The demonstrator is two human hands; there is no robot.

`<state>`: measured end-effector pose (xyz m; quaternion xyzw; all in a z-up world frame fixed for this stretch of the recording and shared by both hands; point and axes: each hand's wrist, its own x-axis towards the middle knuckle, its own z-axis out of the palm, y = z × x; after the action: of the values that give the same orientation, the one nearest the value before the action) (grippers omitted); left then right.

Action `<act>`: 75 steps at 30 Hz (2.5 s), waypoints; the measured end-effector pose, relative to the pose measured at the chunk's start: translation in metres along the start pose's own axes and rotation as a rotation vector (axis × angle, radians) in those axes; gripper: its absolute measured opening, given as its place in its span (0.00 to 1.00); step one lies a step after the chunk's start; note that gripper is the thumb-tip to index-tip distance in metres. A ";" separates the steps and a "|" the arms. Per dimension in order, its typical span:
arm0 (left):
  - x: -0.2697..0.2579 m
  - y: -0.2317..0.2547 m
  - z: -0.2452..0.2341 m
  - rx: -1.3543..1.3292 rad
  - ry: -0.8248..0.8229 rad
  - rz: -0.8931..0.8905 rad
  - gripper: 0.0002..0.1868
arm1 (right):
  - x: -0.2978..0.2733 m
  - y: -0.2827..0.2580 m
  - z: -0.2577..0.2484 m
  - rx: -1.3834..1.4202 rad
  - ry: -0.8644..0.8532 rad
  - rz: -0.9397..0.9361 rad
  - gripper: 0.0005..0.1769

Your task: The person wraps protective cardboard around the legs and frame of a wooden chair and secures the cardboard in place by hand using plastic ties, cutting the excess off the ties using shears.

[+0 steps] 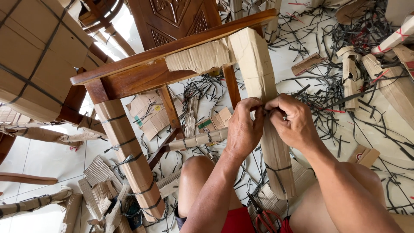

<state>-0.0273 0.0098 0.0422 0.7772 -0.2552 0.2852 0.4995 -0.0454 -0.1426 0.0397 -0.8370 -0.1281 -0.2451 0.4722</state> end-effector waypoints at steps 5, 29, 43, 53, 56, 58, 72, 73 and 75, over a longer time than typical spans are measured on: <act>0.003 0.000 -0.003 0.143 0.015 0.159 0.12 | 0.005 -0.015 -0.009 0.109 -0.006 0.095 0.09; 0.002 -0.002 0.001 -1.036 -0.101 -0.345 0.07 | 0.006 0.006 -0.040 0.622 -0.132 0.451 0.12; 0.008 -0.021 -0.011 -1.107 -0.131 -0.435 0.10 | 0.013 0.019 -0.020 1.161 0.276 0.736 0.14; 0.003 -0.010 -0.102 -0.709 0.058 -0.739 0.05 | -0.028 -0.022 -0.054 0.603 -0.045 0.521 0.11; -0.001 0.006 -0.129 -0.660 0.036 -0.684 0.05 | -0.041 -0.052 -0.047 0.413 -0.201 0.373 0.11; -0.005 0.013 -0.141 -0.644 0.028 -0.674 0.04 | -0.053 -0.064 -0.041 0.316 -0.308 0.322 0.09; -0.015 0.012 -0.146 -0.683 0.037 -0.670 0.06 | -0.202 -0.039 0.074 0.235 -0.709 -0.225 0.05; -0.016 0.006 -0.140 -0.683 0.043 -0.675 0.06 | -0.216 -0.024 0.085 0.238 -0.717 -0.224 0.05; -0.017 -0.005 -0.130 -0.692 -0.023 -0.749 0.09 | -0.245 0.007 0.108 -0.048 -1.256 0.172 0.12</act>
<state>-0.0610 0.1331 0.0711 0.6074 -0.0440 -0.0230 0.7929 -0.2182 -0.0497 -0.1426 -0.8388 -0.3077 0.3288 0.3061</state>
